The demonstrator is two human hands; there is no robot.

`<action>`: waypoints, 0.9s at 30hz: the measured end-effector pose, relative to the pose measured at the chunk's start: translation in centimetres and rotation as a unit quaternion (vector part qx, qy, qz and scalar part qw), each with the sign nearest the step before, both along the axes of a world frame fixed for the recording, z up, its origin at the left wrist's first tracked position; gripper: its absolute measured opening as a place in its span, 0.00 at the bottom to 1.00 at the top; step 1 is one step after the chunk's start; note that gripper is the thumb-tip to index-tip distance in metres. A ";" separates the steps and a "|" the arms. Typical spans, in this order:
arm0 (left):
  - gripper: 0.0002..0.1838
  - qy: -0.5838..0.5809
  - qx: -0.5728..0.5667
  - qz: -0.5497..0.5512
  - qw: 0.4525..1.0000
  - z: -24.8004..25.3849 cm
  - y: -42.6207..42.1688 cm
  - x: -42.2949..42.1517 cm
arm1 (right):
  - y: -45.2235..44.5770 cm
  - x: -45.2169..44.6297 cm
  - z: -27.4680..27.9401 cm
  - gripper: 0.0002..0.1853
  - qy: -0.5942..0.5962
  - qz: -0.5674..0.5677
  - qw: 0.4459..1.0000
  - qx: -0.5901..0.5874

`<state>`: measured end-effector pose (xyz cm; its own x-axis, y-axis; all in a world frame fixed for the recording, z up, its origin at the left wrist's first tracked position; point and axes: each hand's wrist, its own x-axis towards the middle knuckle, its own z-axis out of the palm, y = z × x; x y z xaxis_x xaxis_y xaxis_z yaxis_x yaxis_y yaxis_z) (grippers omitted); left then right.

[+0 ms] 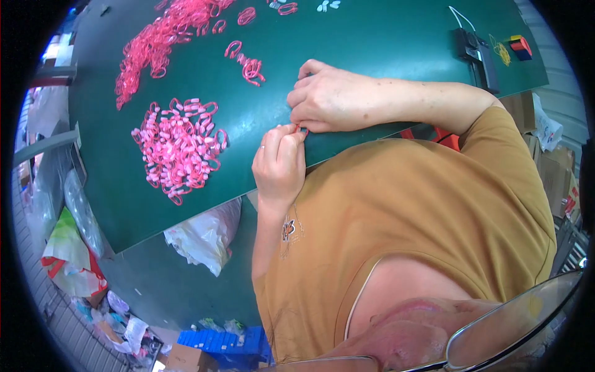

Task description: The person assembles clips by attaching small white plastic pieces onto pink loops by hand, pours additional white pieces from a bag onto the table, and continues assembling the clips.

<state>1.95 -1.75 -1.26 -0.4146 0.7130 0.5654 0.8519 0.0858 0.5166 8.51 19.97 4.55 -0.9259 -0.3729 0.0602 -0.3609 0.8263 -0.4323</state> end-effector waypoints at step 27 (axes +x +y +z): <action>0.12 0.010 -0.014 0.003 1.000 0.2 0.1 0.2 | 11.9 -0.4 -1.6 0.11 0.108 -0.336 0.922 0.160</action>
<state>2.14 -1.67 -1.04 -0.4085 0.7254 0.5540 0.8613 0.1054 0.4971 8.10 31.91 2.92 -0.9336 0.2498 0.2569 0.2296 0.9675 -0.1062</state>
